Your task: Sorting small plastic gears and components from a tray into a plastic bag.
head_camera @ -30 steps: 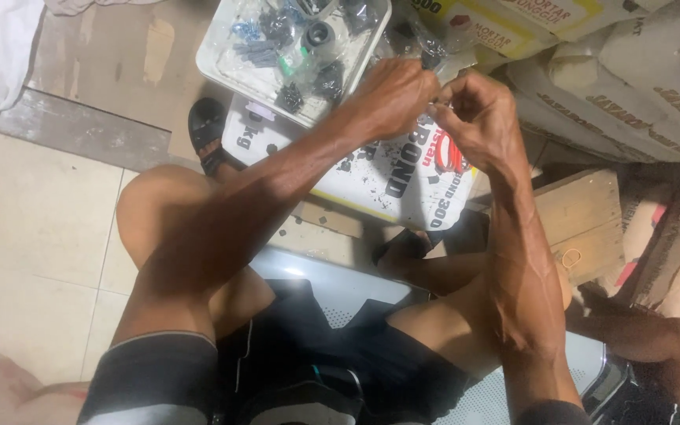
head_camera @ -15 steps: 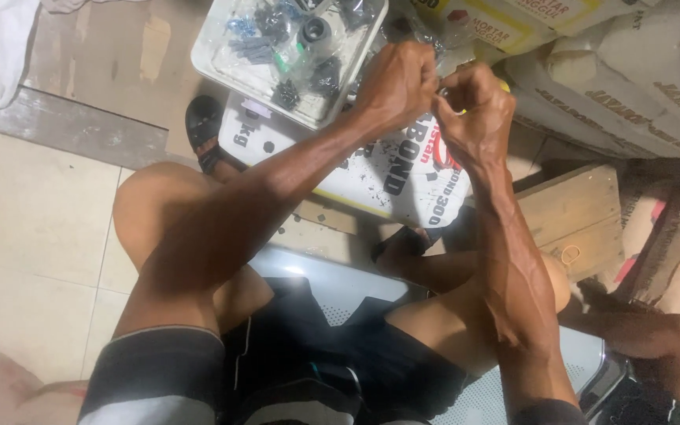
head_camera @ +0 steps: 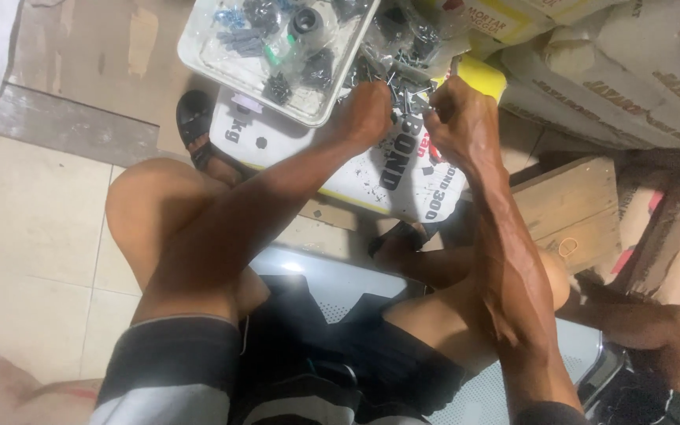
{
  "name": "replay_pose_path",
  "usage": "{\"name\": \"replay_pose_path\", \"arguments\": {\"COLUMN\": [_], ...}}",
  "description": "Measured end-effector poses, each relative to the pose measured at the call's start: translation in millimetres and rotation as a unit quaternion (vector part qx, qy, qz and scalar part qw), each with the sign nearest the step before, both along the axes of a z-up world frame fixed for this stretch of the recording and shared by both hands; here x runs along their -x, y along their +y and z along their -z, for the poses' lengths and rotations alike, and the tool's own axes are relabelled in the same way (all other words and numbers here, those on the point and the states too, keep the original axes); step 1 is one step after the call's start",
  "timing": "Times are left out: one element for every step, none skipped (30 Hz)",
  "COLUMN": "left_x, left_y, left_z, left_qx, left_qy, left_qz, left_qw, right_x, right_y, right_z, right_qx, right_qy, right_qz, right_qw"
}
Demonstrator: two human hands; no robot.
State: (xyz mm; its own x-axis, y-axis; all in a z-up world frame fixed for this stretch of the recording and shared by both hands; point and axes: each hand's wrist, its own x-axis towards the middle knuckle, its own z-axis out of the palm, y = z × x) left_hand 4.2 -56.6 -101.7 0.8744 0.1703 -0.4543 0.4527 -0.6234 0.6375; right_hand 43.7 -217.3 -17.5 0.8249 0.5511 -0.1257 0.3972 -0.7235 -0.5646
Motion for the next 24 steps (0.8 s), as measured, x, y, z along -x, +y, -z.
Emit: {"name": "replay_pose_path", "arguments": {"left_x": [-3,-6,-7,-13,-17,-20,-22,-24,-26,-24,-22,-19,-20,-21,-22,-20,-19,-19,-19,-19,-19,-20,-21,-22], "left_y": [1,3,6,8,14,22,25,30,34,38,42,46,46,46,44,47,45,43,44,43,41,40,39,37], "left_z": [0,-1,-1,-12,-22,-32,-47,-61,-76,-83,-91,-98,-97,-95,-93,-92,-91,-90,-91,-92,-94,-88,-82,-76], "left_qx": [0.0,0.037,0.072,0.071,0.054,0.037,0.033,0.031,0.03,0.027,0.04,0.053,0.05,0.024,0.001,0.0,0.023,0.045,0.044,0.048,0.053,0.053,0.054,0.056], "left_qy": [-0.002,-0.073,-0.142,-0.142,-0.21,-0.276,-0.275,-0.278,-0.282,-0.282,-0.265,-0.248,-0.246,-0.223,-0.199,-0.196,-0.235,-0.273,-0.273,-0.283,-0.293,-0.293,-0.289,-0.284], "left_qz": [0.005,-0.017,-0.041,-0.039,-0.032,-0.024,-0.026,-0.055,-0.085,-0.088,-0.087,-0.085,-0.095,-0.086,-0.077,-0.086,-0.073,-0.06,-0.062,-0.059,-0.053,-0.054,-0.05,-0.045], "left_qw": [1.0,0.997,0.986,0.987,0.976,0.96,0.961,0.959,0.955,0.955,0.96,0.964,0.963,0.971,0.977,0.977,0.969,0.959,0.959,0.956,0.953,0.953,0.955,0.956], "right_x": [-2,-4,-5,-6,-7,-7,-9,-11,-14,-13,-12,-10,-11,-12,-13,-13,-15,-18,-19,-20,-20,-18,-18,-17], "right_y": [4,8,14,14,20,26,27,30,32,38,45,52,49,46,42,38,31,23,22,21,18,18,18,18], "right_z": [9,17,26,37,49,61,81,101,121,124,128,132,132,132,132,132,131,130,130,130,130,131,131,132], "right_qx": [0.0,0.028,0.054,0.053,0.012,-0.029,-0.032,-0.024,-0.014,-0.017,-0.02,-0.024,-0.028,-0.033,-0.035,-0.036,-0.037,-0.038,-0.039,-0.041,-0.043,-0.044,-0.046,-0.049], "right_qy": [-0.002,0.011,0.025,0.024,-0.04,-0.104,-0.103,-0.137,-0.173,-0.173,-0.21,-0.247,-0.244,-0.229,-0.212,-0.21,-0.189,-0.168,-0.168,-0.147,-0.127,-0.127,-0.107,-0.088], "right_qz": [0.005,0.026,0.045,0.047,-0.007,-0.06,-0.063,-0.072,-0.082,-0.086,-0.071,-0.056,-0.065,-0.07,-0.074,-0.083,-0.082,-0.08,-0.082,-0.077,-0.07,-0.071,-0.062,-0.054], "right_qw": [1.0,0.999,0.997,0.997,0.999,0.992,0.992,0.988,0.981,0.981,0.975,0.967,0.967,0.97,0.974,0.974,0.978,0.982,0.982,0.985,0.988,0.988,0.991,0.993]}}
